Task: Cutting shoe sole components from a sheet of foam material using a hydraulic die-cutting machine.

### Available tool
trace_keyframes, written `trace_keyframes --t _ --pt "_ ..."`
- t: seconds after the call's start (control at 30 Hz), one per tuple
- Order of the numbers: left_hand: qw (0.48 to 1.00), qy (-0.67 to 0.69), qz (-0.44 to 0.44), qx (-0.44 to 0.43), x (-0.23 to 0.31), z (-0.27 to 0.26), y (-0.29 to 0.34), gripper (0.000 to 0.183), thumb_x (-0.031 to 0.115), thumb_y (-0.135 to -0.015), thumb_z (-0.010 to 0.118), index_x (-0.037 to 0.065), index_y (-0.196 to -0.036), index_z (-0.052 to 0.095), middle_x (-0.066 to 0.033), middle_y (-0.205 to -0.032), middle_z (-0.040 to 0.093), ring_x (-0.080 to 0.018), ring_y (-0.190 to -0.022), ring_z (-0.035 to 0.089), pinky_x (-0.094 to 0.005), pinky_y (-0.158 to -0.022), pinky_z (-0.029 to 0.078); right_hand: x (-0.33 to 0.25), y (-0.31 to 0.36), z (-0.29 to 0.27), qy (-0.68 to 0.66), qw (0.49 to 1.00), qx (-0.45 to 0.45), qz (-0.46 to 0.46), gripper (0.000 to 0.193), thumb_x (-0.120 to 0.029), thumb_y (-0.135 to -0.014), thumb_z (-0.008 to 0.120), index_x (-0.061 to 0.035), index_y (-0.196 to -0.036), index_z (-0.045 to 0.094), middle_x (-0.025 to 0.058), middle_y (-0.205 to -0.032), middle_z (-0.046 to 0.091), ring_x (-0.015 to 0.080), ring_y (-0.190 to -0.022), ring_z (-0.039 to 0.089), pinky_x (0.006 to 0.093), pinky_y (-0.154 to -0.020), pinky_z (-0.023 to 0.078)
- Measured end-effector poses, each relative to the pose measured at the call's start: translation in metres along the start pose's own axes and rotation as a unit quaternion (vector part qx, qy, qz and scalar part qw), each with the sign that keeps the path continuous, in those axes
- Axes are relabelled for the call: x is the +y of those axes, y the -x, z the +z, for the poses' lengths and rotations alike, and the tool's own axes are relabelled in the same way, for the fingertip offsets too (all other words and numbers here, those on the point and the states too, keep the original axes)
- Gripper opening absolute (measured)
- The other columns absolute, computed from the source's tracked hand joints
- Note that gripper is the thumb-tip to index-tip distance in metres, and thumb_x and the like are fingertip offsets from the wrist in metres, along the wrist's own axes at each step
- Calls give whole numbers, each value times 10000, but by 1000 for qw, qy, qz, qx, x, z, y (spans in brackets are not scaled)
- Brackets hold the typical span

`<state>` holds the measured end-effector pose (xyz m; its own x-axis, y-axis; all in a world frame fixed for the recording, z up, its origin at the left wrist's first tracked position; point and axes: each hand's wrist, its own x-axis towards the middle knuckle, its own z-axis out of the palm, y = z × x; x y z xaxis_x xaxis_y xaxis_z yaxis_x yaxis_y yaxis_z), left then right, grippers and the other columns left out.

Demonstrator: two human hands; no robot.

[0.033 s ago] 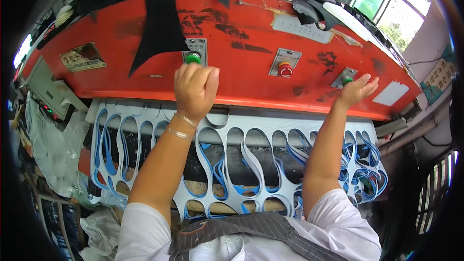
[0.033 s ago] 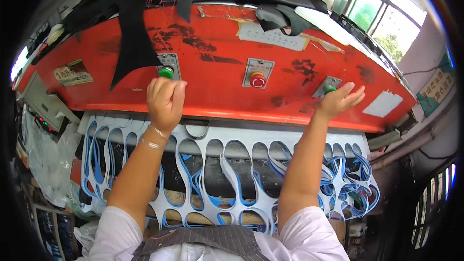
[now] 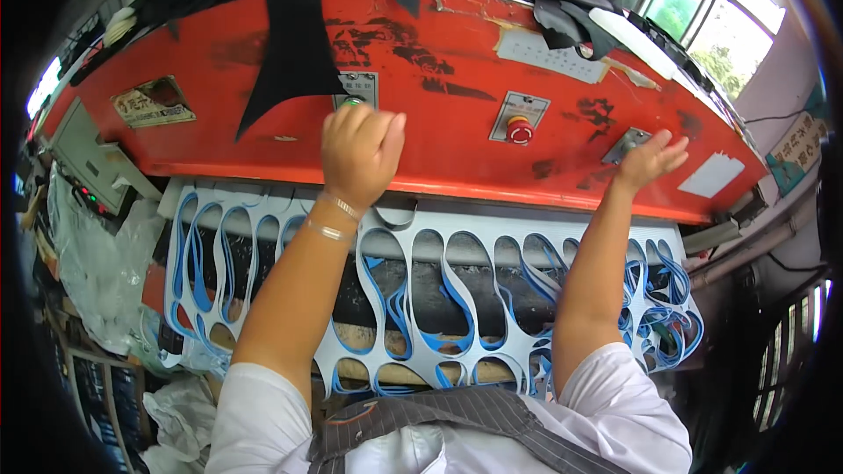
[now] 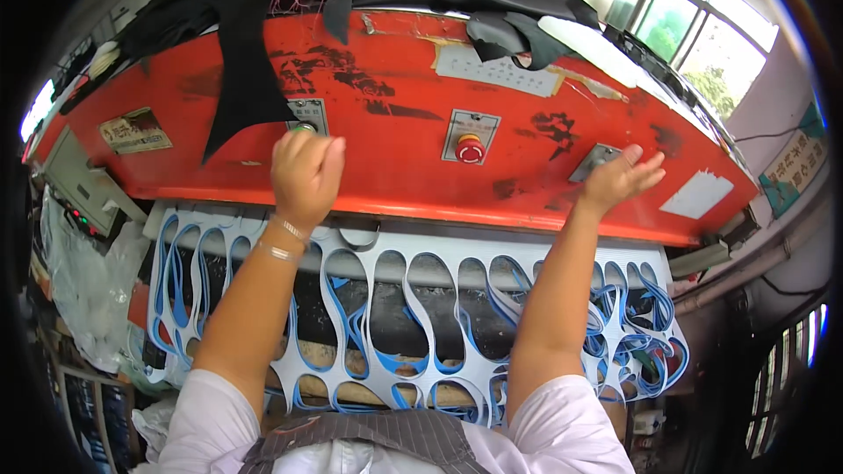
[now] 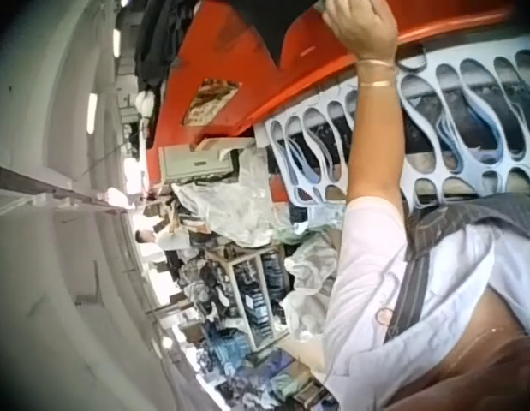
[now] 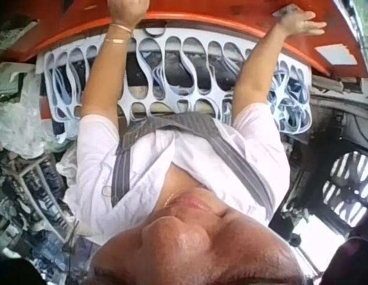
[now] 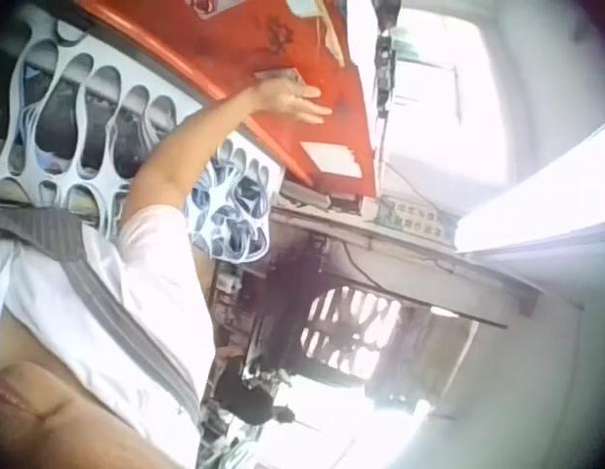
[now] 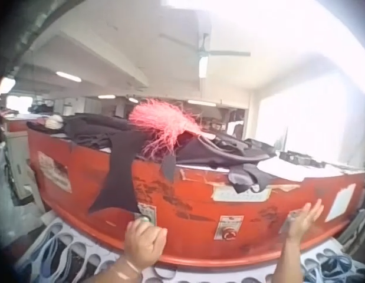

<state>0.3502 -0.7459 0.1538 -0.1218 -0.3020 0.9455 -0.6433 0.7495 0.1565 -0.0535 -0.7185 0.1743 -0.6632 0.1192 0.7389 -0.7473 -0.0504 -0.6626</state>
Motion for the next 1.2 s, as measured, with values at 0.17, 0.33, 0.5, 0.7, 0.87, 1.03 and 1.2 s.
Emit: trace_keyframes --t 0.17,0.33,0.5,0.7,0.87,1.03,1.2 --pt "988 -93 -15 -119 -6 6 7 285 213 -862 616 91 -619 534 -72 -674 524 -284 -687 523 -411 -613 355 -2 32 3 -52 990 -119 -62 622 -309 -961 531 -1 -1448 297 281 -1511 196 409 -1414 190 489 -1139 168" --pt "903 35 -287 -319 39 -50 93 288 266 -867 580 43 -688 553 -157 -735 589 -385 -732 579 -487 -651 455 -41 103 -120 -166 795 -562 -158 310 -167 -781 717 -31 -1050 646 161 -1078 641 341 -1023 586 434 -916 437" --pt "825 -51 -329 -456 77 -99 169 358 369 -870 592 46 -717 609 -171 -745 628 -373 -728 604 -483 -656 465 -72 148 -179 -121 466 -826 -293 550 -560 -791 651 -79 -1057 676 152 -823 671 334 -814 632 448 -766 476" --pt "862 -100 -256 -426 87 -98 170 419 363 -850 592 11 -628 635 -200 -659 619 -376 -670 599 -485 -728 450 -91 171 -169 39 410 -879 -241 671 -683 -768 591 -73 -1033 684 190 -814 688 366 -792 673 466 -703 521" --pt "879 -91 -249 -396 81 -98 164 397 345 -820 636 11 -606 615 -183 -658 615 -370 -674 587 -471 -730 450 -95 167 -152 48 412 -889 -195 611 -643 -770 617 -80 -988 709 182 -799 690 364 -785 675 459 -718 519" --pt "848 -109 -256 -452 75 -108 152 465 429 -798 666 26 -573 614 -189 -625 605 -388 -634 590 -462 -668 465 -101 149 -117 -25 261 -943 -203 647 -648 -798 596 -92 -1115 690 210 -925 689 378 -900 658 448 -812 507" --pt "705 -55 -364 -606 53 -109 115 544 523 -812 654 45 -557 603 -196 -614 615 -391 -637 627 -468 -632 489 -129 133 -50 -2 312 -925 -216 555 -520 -869 586 -73 -1196 624 197 -1028 670 372 -977 632 454 -837 503"
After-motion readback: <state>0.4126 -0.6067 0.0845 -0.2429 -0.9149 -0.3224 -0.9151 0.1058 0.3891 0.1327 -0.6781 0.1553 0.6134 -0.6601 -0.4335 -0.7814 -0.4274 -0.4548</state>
